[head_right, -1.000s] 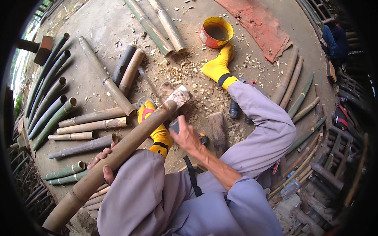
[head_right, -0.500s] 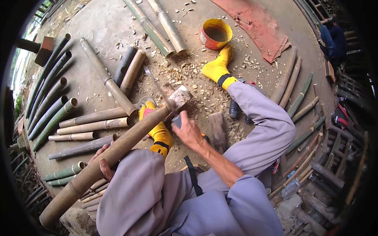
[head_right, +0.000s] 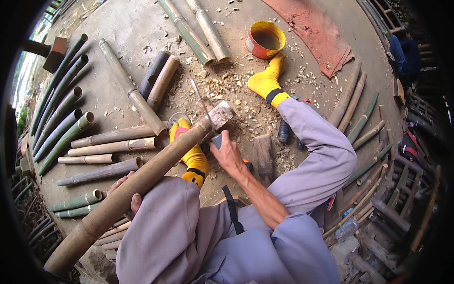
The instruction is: The person moves several bamboo poles, measures a specific length on one pole using a tape measure, and then uses a knife to cut a notch into the wood while sitting on the ground.
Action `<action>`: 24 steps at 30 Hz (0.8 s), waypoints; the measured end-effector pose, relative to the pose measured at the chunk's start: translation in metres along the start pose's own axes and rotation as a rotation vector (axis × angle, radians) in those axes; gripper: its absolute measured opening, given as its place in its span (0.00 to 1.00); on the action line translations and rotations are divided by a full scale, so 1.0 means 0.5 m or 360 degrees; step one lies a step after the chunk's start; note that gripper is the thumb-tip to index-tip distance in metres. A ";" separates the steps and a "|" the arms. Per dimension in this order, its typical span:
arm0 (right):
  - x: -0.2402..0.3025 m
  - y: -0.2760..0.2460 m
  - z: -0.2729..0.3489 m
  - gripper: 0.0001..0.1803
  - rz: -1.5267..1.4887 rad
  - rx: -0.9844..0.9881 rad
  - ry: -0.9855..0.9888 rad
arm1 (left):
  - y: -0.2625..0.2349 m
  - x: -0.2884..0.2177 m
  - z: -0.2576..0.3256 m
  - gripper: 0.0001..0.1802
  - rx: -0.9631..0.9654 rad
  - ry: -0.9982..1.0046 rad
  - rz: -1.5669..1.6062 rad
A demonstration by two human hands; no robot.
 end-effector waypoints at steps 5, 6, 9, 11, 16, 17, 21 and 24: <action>0.090 -0.008 0.080 0.19 -0.0017 0.0065 -0.0472 | 0.007 -0.019 0.001 0.32 -0.0113 -0.0021 -0.0074; 0.057 0.004 0.061 0.19 -0.0002 0.0102 -0.0366 | 0.012 -0.012 -0.003 0.32 -0.0098 -0.0039 -0.0077; -0.013 0.008 -0.016 0.20 0.0082 0.0068 -0.0061 | 0.001 -0.016 -0.011 0.32 -0.0081 -0.0118 -0.0125; 0.028 -0.005 0.026 0.20 -0.0059 0.0176 -0.0159 | 0.010 -0.020 -0.015 0.31 -0.0095 -0.0192 -0.0049; 0.001 0.008 0.018 0.21 0.0017 0.0071 -0.0131 | 0.012 -0.029 -0.010 0.29 -0.0110 -0.0170 -0.0216; -0.025 0.008 -0.001 0.21 -0.0011 0.0049 -0.0013 | 0.016 -0.041 -0.014 0.28 -0.0060 -0.0142 -0.0267; 0.059 0.003 0.083 0.27 0.0082 0.0235 -0.0361 | -0.021 -0.014 -0.008 0.29 -0.0192 -0.0137 -0.0266; 0.007 0.018 0.035 0.23 0.0020 0.0121 -0.0148 | -0.014 -0.019 -0.018 0.30 -0.0003 -0.0053 -0.0484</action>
Point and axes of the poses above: each hand's wrist, its own z-axis away from the middle knuckle, its own y-axis out of the palm, x = y × z, the point moved 7 cm from there along -z, towards the middle knuckle, and after that the axes turned 14 degrees about -x, right-handed, at the moved point
